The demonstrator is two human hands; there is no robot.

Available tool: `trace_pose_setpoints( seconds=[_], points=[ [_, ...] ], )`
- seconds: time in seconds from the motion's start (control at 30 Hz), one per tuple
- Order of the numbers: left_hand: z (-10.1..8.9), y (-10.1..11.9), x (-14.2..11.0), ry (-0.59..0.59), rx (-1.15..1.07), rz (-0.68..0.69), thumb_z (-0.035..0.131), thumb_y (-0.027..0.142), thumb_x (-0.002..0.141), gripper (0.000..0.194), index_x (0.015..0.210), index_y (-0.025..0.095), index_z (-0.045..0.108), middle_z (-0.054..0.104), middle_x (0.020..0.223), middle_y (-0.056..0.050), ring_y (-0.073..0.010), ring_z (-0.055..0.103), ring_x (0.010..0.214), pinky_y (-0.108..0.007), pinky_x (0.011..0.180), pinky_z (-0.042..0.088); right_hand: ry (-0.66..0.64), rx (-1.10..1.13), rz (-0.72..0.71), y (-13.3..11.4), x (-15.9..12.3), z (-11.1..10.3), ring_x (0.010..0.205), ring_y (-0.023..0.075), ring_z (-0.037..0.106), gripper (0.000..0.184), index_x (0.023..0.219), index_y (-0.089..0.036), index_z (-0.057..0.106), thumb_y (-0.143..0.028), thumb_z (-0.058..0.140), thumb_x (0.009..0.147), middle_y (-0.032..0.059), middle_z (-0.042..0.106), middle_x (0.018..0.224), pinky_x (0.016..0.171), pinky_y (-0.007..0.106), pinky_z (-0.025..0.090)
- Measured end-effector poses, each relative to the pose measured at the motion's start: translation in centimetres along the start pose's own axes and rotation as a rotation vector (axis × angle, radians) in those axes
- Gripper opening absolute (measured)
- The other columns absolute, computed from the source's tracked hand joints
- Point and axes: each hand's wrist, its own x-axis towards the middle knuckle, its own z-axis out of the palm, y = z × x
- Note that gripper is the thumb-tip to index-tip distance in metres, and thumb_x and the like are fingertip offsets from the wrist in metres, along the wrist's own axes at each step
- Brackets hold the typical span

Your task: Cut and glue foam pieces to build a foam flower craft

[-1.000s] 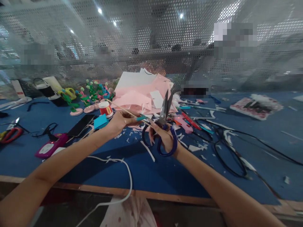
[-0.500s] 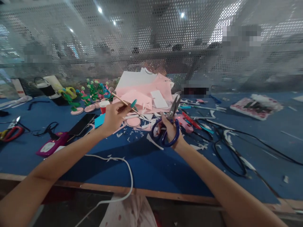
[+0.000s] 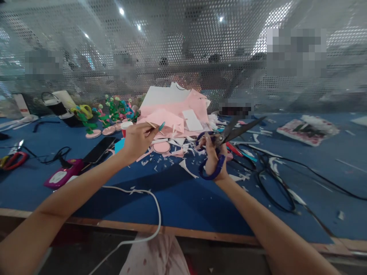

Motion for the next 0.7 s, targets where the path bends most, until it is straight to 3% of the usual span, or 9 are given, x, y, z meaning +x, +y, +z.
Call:
trace_pose_setpoints(
  seconds=[0.1, 0.2, 0.3, 0.47, 0.57, 0.7],
  points=[
    [0.1, -0.1, -0.1, 0.002, 0.082, 0.055, 0.05, 0.027, 0.084, 0.022, 0.073, 0.016, 0.066, 0.069, 0.071, -0.005, -0.0126, 0.061, 0.067, -0.023, 0.062, 0.042, -0.068, 0.0, 0.031, 0.6, -0.2, 0.1, 0.048, 0.0114, 0.052, 0.034, 0.067, -0.021, 0.054, -0.053, 0.062, 0.072, -0.0029, 0.053, 0.055, 0.052, 0.029, 0.044],
    [-0.1, 0.0, 0.1, -0.018, 0.015, 0.01, 0.051, 0.027, 0.084, 0.02, 0.074, 0.015, 0.064, 0.069, 0.074, -0.006, -0.0133, 0.062, 0.07, -0.023, 0.062, 0.044, -0.119, 0.026, 0.067, 1.2, -0.5, 0.2, 0.045, 0.0102, 0.051, 0.035, 0.069, -0.021, 0.055, -0.054, 0.063, 0.069, -0.0041, 0.053, 0.055, 0.048, 0.027, 0.043],
    [-0.4, 0.3, 0.9, -0.091, -0.281, -0.132, 0.048, 0.025, 0.085, 0.018, 0.077, 0.015, 0.06, 0.068, 0.077, -0.005, -0.0118, 0.063, 0.071, -0.022, 0.063, 0.047, -0.192, 0.069, 0.098, 1.1, -0.7, 0.3, 0.042, 0.0105, 0.049, 0.035, 0.068, -0.022, 0.055, -0.056, 0.062, 0.068, -0.0039, 0.052, 0.052, 0.043, 0.027, 0.041],
    [-1.2, 0.4, 1.9, -0.295, -0.79, -0.515, 0.035, 0.028, 0.091, 0.021, 0.084, 0.016, 0.049, 0.064, 0.07, -0.003, -0.0093, 0.064, 0.06, -0.02, 0.058, 0.051, -0.286, 0.103, 0.294, 0.4, -0.6, 0.1, 0.038, 0.0129, 0.046, 0.043, 0.064, -0.023, 0.053, -0.065, 0.053, 0.068, -0.0006, 0.05, 0.045, 0.036, 0.028, 0.037],
    [-1.2, 0.5, 2.0, -0.256, -0.877, -0.615, 0.036, 0.029, 0.091, 0.018, 0.083, 0.016, 0.046, 0.063, 0.072, -0.003, -0.01, 0.066, 0.062, -0.019, 0.056, 0.051, -0.318, 0.078, 0.347, 0.1, -0.4, 0.0, 0.035, 0.0124, 0.042, 0.045, 0.061, -0.023, 0.051, -0.068, 0.05, 0.068, -0.0005, 0.046, 0.043, 0.033, 0.028, 0.033],
    [-0.9, 0.5, 1.8, -0.216, -0.881, -0.646, 0.032, 0.029, 0.091, 0.018, 0.08, 0.018, 0.04, 0.062, 0.073, -0.003, -0.0122, 0.068, 0.069, -0.019, 0.056, 0.052, -0.349, 0.045, 0.37, 0.0, -0.4, 0.0, 0.035, 0.0119, 0.039, 0.044, 0.062, -0.023, 0.047, -0.066, 0.045, 0.072, -0.0006, 0.044, 0.045, 0.033, 0.028, 0.032]
  ],
)
